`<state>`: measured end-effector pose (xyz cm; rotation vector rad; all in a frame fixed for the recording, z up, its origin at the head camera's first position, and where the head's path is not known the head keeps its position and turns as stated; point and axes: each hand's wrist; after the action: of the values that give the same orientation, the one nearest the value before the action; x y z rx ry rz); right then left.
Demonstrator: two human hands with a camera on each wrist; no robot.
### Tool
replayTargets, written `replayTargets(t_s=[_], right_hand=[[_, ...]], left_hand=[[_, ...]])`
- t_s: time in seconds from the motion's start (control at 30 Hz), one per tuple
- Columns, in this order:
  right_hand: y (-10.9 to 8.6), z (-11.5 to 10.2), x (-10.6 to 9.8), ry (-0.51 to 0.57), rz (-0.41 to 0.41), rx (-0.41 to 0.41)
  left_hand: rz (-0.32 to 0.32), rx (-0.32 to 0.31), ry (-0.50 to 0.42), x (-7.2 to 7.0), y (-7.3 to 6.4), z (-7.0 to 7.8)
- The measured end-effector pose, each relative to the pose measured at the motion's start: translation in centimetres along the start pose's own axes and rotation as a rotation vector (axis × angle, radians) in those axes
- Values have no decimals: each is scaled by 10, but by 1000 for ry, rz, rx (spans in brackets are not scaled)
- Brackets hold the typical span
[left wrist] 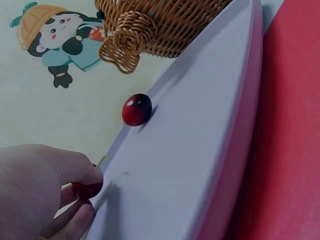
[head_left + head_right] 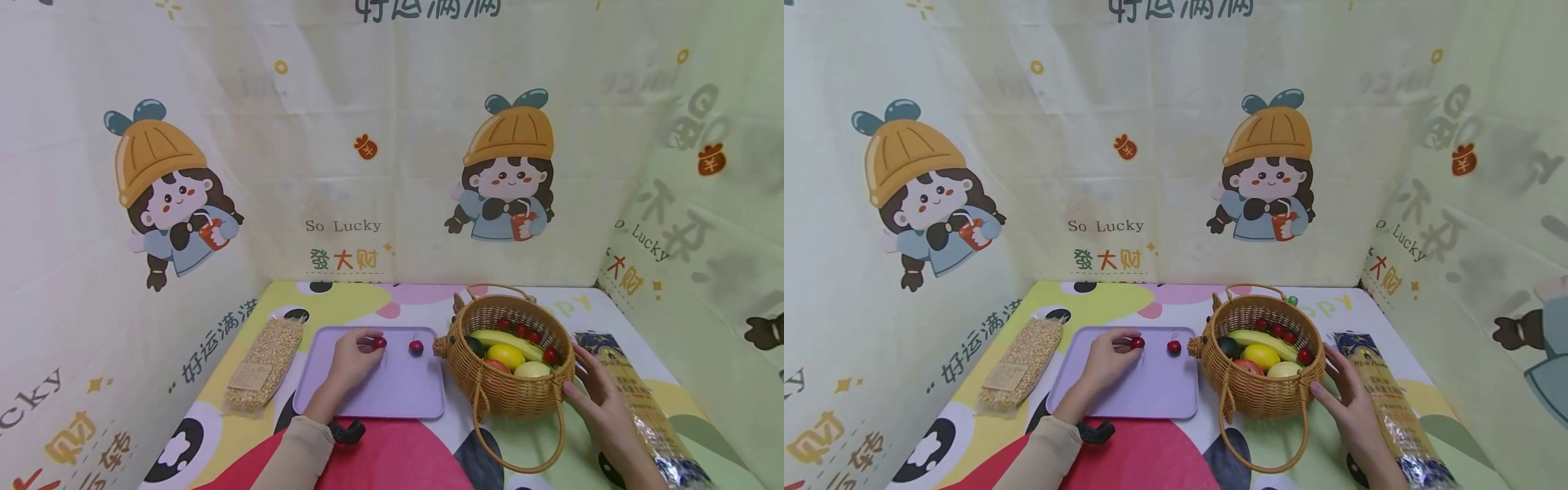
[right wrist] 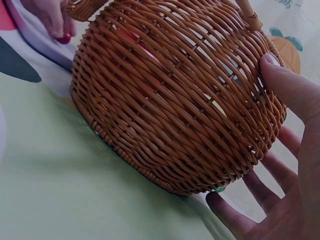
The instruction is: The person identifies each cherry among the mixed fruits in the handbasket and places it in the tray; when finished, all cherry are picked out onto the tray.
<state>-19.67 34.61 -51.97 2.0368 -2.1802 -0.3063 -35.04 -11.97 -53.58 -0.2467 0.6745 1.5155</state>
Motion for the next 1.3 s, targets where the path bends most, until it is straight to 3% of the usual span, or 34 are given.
replayTargets(t_s=[0.23,0.47,0.63,0.73,0.87,1.3], right_hand=[[1,1,1,11,-1,8],[1,3,3,14,-5,15],[2,4,6,-5,-4,26],[4,4,7,-9,-13,31],[5,3,8,-10,-19,38],[2,-3,-2,4,-8,21]], left_hand=[[5,17,29,2,-1,-5],[0,-4,37,-1,-5,-8],[38,-20,52,-7,-11,-2],[72,21,44,-9,-12,5],[64,99,-16,-8,-13,26],[-186,317,-196,11,-19,131]])
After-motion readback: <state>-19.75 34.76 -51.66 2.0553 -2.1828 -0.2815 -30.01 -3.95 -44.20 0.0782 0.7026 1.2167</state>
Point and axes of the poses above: each hand's wrist, its own y-axis towards the middle knuckle, its own x-axis out of the palm, z = x × y, and after that the axes turned 8 degrees about y, right-handed
